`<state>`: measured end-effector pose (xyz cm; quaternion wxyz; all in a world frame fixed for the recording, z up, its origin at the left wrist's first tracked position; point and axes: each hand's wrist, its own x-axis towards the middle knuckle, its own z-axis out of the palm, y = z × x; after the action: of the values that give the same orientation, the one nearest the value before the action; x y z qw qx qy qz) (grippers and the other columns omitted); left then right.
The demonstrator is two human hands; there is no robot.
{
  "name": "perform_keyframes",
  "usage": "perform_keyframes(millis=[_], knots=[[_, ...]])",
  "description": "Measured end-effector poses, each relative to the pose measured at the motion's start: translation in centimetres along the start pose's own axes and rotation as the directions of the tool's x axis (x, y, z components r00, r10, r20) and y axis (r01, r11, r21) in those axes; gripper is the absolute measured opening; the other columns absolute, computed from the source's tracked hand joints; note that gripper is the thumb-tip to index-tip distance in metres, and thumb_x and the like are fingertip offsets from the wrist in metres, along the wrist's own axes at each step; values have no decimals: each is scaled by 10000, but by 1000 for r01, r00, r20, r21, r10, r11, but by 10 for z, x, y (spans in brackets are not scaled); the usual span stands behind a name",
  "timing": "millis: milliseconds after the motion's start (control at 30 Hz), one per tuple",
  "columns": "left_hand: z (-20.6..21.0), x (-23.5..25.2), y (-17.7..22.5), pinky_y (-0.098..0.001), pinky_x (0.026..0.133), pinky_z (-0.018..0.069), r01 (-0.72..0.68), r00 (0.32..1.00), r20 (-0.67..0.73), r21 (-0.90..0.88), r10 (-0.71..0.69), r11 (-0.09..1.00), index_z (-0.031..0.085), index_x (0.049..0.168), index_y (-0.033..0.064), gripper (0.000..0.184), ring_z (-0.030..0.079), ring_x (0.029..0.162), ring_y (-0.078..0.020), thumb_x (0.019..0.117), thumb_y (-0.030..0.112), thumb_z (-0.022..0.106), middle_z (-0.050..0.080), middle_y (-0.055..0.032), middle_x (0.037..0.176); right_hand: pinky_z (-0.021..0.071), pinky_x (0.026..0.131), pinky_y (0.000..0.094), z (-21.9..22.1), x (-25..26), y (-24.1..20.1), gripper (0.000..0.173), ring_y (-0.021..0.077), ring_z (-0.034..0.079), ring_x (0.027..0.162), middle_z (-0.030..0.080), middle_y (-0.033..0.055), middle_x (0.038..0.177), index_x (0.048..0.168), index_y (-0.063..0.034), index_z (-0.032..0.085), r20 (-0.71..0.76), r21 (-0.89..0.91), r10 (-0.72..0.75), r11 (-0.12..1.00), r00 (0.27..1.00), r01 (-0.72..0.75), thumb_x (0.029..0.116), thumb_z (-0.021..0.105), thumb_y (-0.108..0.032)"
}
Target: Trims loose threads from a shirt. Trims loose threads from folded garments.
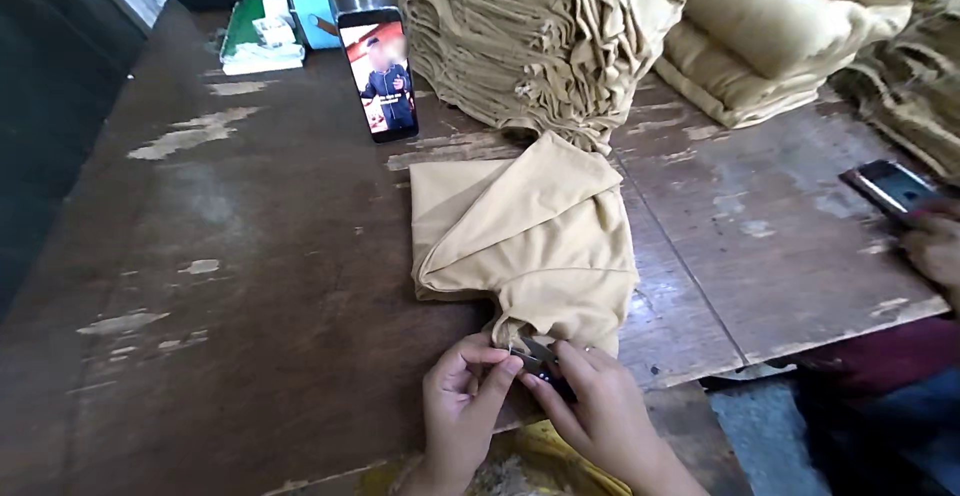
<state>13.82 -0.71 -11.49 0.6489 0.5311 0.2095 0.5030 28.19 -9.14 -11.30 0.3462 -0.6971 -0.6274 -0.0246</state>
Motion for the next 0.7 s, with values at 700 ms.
perform_keyframes(millis=[700], knots=[[-6,1,-1,-225,886,579,64,998,-6,-66,-64,996,722,1051,133,91,697,1011,-46,987,132,657,740,22,1105,445,526,307,0,-2,-1,439,150,545,567,525,14,623,786,-117,577,29,-8,-16,1000,999,16,1062,467,-440]])
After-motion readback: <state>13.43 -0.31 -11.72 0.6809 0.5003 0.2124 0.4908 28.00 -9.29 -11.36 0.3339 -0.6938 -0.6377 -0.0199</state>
